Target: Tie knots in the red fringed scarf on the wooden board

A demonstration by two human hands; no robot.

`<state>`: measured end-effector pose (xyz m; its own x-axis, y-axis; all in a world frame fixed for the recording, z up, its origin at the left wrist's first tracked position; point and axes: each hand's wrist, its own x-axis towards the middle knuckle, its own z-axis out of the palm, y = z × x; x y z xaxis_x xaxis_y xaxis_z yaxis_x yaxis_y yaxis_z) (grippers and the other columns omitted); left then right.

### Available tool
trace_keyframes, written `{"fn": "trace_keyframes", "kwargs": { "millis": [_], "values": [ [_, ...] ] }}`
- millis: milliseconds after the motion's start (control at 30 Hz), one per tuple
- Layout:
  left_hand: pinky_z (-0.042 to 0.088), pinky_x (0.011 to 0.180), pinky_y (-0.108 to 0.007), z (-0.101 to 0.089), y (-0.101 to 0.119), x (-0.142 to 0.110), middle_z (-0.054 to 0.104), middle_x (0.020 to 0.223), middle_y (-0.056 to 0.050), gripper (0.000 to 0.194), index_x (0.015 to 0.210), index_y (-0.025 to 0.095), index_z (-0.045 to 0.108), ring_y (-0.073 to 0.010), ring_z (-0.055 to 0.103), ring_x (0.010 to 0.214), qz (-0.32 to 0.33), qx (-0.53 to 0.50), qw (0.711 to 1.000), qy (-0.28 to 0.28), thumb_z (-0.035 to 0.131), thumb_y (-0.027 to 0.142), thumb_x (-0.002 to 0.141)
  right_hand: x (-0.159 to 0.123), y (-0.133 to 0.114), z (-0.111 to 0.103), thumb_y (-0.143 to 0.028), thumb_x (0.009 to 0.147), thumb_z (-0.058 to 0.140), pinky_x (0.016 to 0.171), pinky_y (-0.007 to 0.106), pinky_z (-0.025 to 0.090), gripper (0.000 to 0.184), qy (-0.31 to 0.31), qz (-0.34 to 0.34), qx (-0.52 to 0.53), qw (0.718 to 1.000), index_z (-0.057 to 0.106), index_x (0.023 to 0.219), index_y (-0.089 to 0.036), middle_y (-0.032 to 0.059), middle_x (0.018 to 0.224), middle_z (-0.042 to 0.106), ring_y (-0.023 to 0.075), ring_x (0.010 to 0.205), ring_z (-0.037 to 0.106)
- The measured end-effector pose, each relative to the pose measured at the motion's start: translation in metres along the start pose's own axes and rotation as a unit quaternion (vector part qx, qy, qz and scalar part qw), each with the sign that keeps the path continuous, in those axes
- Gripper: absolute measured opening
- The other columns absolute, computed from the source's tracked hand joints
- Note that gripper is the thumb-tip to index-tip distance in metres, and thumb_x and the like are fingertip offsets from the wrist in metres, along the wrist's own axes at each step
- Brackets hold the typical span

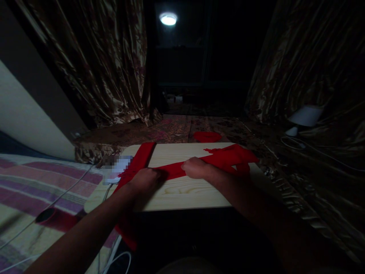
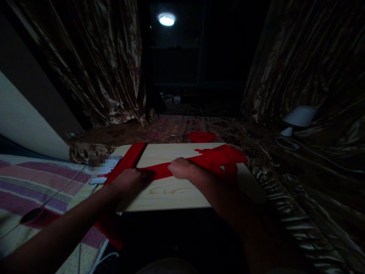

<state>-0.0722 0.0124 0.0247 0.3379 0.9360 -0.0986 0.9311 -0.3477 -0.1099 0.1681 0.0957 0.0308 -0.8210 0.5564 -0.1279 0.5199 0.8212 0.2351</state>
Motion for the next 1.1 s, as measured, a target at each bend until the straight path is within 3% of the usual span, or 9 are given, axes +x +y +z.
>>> {"fn": "trace_keyframes", "kwargs": {
  "millis": [200,300,467,767,900,1100],
  "values": [
    [0.047,0.069,-0.033,0.0,0.003,0.0,0.074,0.092,-0.013,0.035,0.099,0.023,0.072,-0.0247,0.069,0.076,-0.018,-0.023,0.999,0.025,0.04,0.036,0.095,-0.004,-0.001,-0.006,-0.015,0.091,0.045,0.073,0.032,0.051,0.029,0.027,0.096,0.075,0.992,0.065,0.112,-0.017,0.0144,0.105,0.073,0.0259,0.093,0.07],
    [0.048,0.069,-0.035,0.0,0.007,0.001,0.075,0.09,-0.014,0.04,0.098,0.023,0.073,-0.0265,0.07,0.076,-0.04,-0.018,0.999,0.028,0.038,0.042,0.096,-0.006,-0.004,-0.006,-0.011,0.09,0.045,0.075,0.031,0.05,0.03,0.038,0.094,0.083,0.991,0.063,0.114,-0.017,0.0141,0.106,0.072,0.0249,0.093,0.07],
    [0.048,0.073,-0.036,-0.001,0.013,0.005,0.074,0.096,-0.014,0.043,0.114,0.026,0.071,-0.0272,0.069,0.082,-0.052,-0.03,0.998,0.023,0.038,0.048,0.096,-0.004,-0.006,0.001,-0.016,0.088,0.051,0.078,0.035,0.052,0.026,0.045,0.074,0.063,0.994,0.065,0.11,-0.016,0.0132,0.108,0.071,0.0273,0.096,0.069],
    [0.045,0.082,-0.039,0.008,0.013,0.008,0.068,0.102,-0.016,0.032,0.115,0.015,0.066,-0.0283,0.062,0.094,-0.039,0.018,0.995,0.092,0.046,0.03,0.094,-0.007,-0.01,0.004,-0.018,0.097,0.039,0.079,0.036,0.053,0.028,0.073,0.118,0.034,0.99,0.062,0.114,-0.016,0.0144,0.109,0.069,0.0256,0.093,0.069],
    [0.041,0.088,-0.044,0.003,0.013,0.0,0.065,0.102,-0.018,0.029,0.11,0.012,0.066,-0.0308,0.058,0.098,-0.034,0.047,0.99,0.125,0.047,0.025,0.092,-0.015,-0.012,0.008,-0.014,0.096,0.038,0.076,0.037,0.053,0.028,0.098,0.096,0.001,0.991,0.059,0.114,-0.015,0.0156,0.107,0.067,0.0266,0.091,0.069],
    [0.04,0.09,-0.044,0.009,0.022,-0.005,0.065,0.105,-0.018,0.042,0.118,0.014,0.065,-0.031,0.057,0.101,-0.018,0.025,0.993,0.112,0.043,0.043,0.097,-0.02,-0.016,0.017,-0.012,0.093,0.043,0.076,0.038,0.053,0.025,0.062,0.041,-0.022,0.997,0.061,0.11,-0.013,0.0168,0.105,0.067,0.0276,0.091,0.069]
  ]
}}
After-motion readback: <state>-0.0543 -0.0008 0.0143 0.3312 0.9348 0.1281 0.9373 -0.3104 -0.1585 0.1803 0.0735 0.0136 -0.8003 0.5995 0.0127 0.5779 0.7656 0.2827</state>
